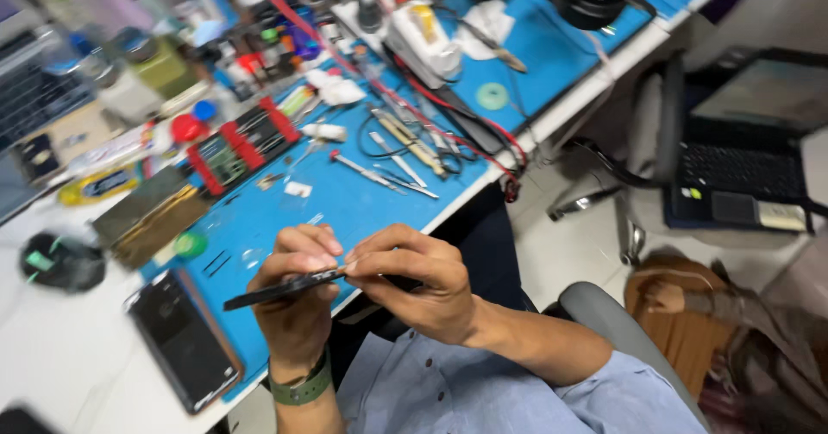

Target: The person works on a disassembled smartphone, placing a small component onto the motherboard and reattaching the back cover. They then use a screwdriver to secure the device. Finally, they pick up a second smartphone, wipe its screen with a tissue, and power it on to show the boot logo.

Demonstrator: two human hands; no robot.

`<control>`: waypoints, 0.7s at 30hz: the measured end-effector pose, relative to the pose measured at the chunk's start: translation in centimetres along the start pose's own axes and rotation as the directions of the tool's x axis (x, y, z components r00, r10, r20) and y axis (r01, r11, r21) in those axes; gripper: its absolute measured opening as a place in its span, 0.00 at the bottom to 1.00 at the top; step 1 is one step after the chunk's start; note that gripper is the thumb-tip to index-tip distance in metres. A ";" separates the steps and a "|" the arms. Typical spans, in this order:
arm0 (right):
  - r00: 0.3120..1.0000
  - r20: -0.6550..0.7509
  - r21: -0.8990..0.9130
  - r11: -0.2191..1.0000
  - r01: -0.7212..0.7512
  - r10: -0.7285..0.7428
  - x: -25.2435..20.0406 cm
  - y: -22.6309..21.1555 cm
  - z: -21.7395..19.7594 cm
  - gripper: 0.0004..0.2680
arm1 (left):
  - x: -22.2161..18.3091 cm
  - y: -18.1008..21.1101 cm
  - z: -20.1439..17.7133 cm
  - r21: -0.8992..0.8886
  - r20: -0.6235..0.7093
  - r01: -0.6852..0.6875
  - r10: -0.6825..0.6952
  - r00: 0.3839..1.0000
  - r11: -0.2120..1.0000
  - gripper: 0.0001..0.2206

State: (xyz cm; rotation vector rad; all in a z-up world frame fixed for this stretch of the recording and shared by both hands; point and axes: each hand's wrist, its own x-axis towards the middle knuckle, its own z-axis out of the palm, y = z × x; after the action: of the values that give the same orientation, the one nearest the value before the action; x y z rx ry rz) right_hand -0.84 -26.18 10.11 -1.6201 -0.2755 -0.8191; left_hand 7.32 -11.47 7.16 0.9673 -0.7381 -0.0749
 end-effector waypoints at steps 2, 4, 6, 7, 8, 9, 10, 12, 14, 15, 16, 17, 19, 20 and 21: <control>1.000 -0.024 0.020 1.000 0.012 -0.012 -0.5 -0.3 -1.7 0.06 | 0.4 -0.7 1.7 0.008 0.019 0.040 -0.040 0.999 0.999 0.07; 0.996 -0.093 -0.042 0.999 0.014 -0.018 -1.3 -0.7 -3.8 0.06 | 1.0 -2.4 3.5 -0.037 0.078 0.068 -0.065 0.995 0.997 0.08; 0.989 -0.142 -0.088 0.996 0.014 -0.026 -2.1 -1.3 -5.8 0.07 | 1.4 -3.6 5.7 -0.068 0.119 0.088 -0.079 0.990 0.994 0.09; 0.985 -0.172 -0.112 0.994 0.004 -0.024 -2.5 -1.7 -6.9 0.06 | 1.6 -4.0 7.0 -0.112 0.154 0.112 -0.095 0.983 0.987 0.08; 0.980 -0.196 -0.131 0.991 -0.005 -0.021 -3.0 -2.0 -7.9 0.06 | 1.7 -4.4 8.2 -0.152 0.185 0.136 -0.107 0.977 0.979 0.08; 0.978 -0.208 -0.138 0.990 -0.008 -0.021 -3.5 -2.3 -8.9 0.06 | 1.7 -4.9 9.4 -0.156 0.197 0.144 -0.112 0.974 0.977 0.08; 0.970 -0.242 -0.173 0.985 -0.016 -0.027 -4.1 -2.6 -9.8 0.06 | 1.7 -5.3 10.6 -0.168 0.223 0.156 -0.117 0.968 0.973 0.08; 0.959 -0.283 -0.206 0.978 -0.031 -0.029 -4.8 -3.4 -11.7 0.06 | 1.3 -6.6 12.8 -0.177 0.254 0.178 -0.129 0.958 0.968 0.07; 0.908 -0.412 -0.201 0.980 -0.010 -0.075 -5.2 -4.1 -13.6 0.03 | 0.6 -8.5 14.8 -0.293 0.215 0.177 -0.116 0.970 0.940 0.11; 0.906 -0.419 -0.199 0.980 -0.018 -0.068 -5.8 -4.6 -14.6 0.03 | 0.5 -8.7 16.0 -0.290 0.218 0.187 -0.125 0.968 0.938 0.11; 0.899 -0.432 -0.221 0.975 -0.033 -0.068 -6.3 -5.0 -15.5 0.03 | 0.3 -8.8 17.2 -0.305 0.252 0.200 -0.123 0.960 0.931 0.10; 0.893 -0.446 -0.243 0.969 -0.048 -0.068 -6.9 -5.3 -16.5 0.03 | 0.1 -9.0 18.3 -0.320 0.286 0.213 -0.120 0.951 0.923 0.10; 0.882 -0.467 -0.247 0.967 -0.069 -0.056 -8.3 -5.9 -18.4 0.03 | -0.8 -9.7 20.3 -0.326 0.303 0.242 -0.142 0.943 0.914 0.10; 0.874 -0.483 -0.257 0.963 -0.080 -0.056 -8.9 -6.2 -19.3 0.03 | -1.1 -10.1 21.3 -0.338 0.319 0.261 -0.151 0.936 0.904 0.10; 0.871 -0.490 -0.248 0.965 -0.090 -0.044 -9.7 -6.2 -20.2 0.03 | -1.6 -10.3 22.2 -0.330 0.319 0.271 -0.164 0.933 0.904 0.10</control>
State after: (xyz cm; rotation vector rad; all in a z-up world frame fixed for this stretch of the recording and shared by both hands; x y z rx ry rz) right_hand -18.64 -41.04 8.88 -1.5884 0.2285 -1.2594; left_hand -4.57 -32.90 6.05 0.6778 -0.8387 -0.5457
